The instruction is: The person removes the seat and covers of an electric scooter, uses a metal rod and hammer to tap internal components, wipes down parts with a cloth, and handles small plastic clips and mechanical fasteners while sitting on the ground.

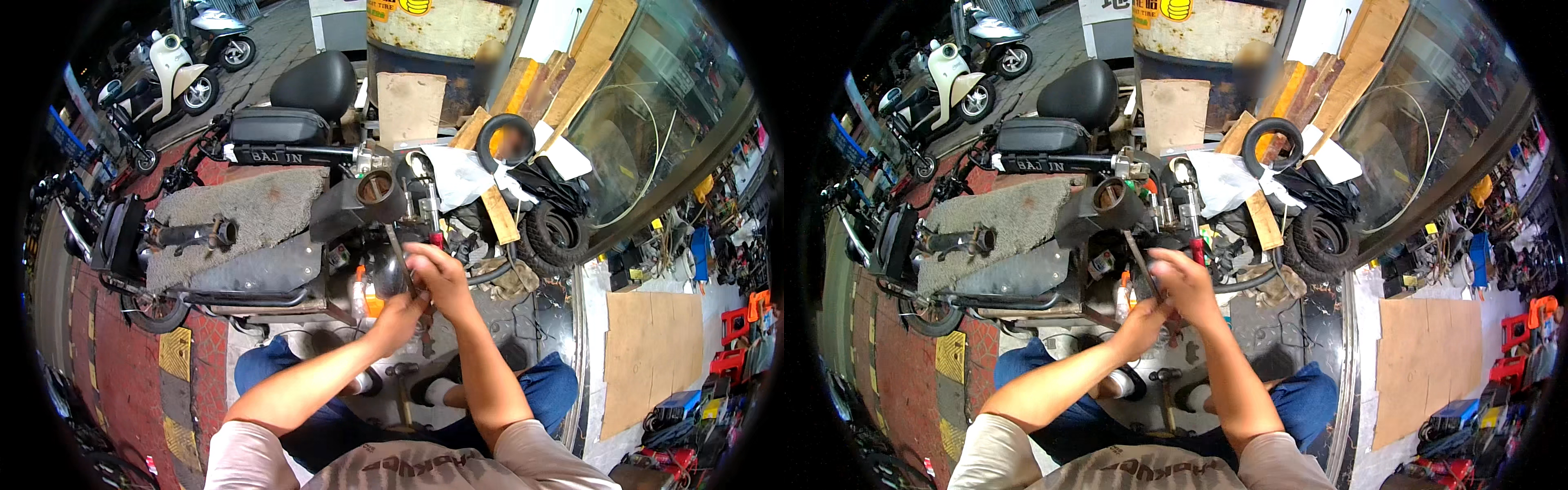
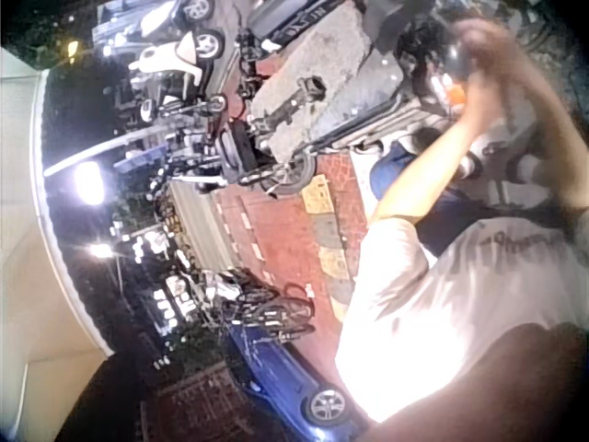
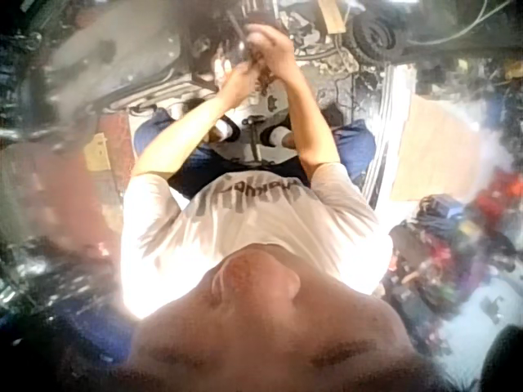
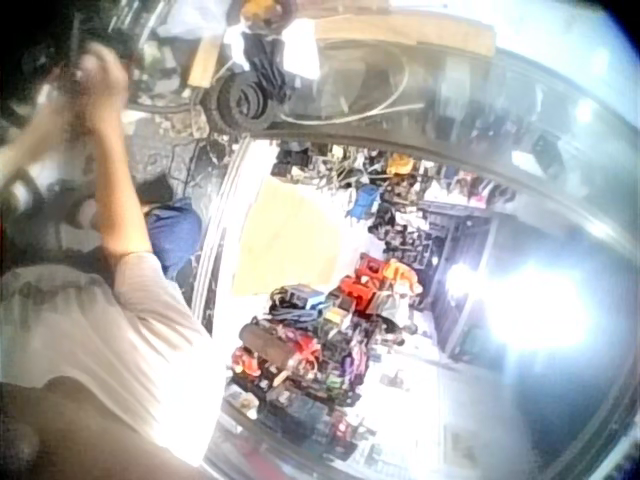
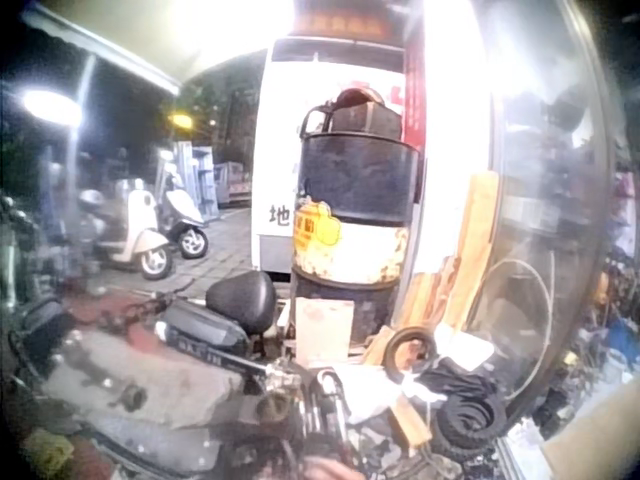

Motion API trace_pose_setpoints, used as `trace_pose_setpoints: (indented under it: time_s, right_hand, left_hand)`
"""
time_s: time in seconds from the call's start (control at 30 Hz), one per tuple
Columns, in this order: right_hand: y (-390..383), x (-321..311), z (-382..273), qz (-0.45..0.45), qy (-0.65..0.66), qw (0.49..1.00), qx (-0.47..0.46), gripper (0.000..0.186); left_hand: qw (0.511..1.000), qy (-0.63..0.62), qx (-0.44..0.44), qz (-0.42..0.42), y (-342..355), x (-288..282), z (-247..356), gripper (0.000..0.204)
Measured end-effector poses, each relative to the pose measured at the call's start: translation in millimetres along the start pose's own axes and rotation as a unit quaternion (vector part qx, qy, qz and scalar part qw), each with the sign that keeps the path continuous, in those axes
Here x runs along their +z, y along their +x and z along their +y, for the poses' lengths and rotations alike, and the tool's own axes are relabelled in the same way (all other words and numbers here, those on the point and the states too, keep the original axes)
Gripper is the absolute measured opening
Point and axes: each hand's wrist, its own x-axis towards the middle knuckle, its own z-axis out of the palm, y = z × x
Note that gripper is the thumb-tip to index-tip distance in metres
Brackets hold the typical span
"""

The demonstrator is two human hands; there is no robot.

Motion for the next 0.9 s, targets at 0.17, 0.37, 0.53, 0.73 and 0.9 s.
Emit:
trace_pose_setpoints:
  time_s: [0.17, 0.37, 0.53, 0.73, 0.9]
  right_hand:
    - [-92, -11, 165, 0.218, 0.016, 0.910, 0.353, 0.026]
    - [-235, 46, 325, -0.157, -0.413, 0.749, 0.493, 0.041]
    - [-246, 79, 324, -0.180, -0.403, 0.752, 0.490, 0.047]
    - [-247, 81, 319, -0.003, -0.365, 0.751, 0.550, 0.046]
    - [-206, 44, 267, 0.244, -0.045, 0.806, 0.537, 0.055]
  left_hand:
    - [0.998, 0.035, 0.040, -0.031, -4, -3, -1, 0.038]
    - [0.998, 0.032, -0.013, -0.050, -3, 2, 8, 0.044]
    - [0.997, 0.055, -0.038, -0.043, 0, 11, 15, 0.046]
    - [0.999, 0.033, -0.010, -0.009, 1, 18, 23, 0.057]
    - [0.996, 0.078, 0.031, 0.022, 3, 21, 21, 0.060]
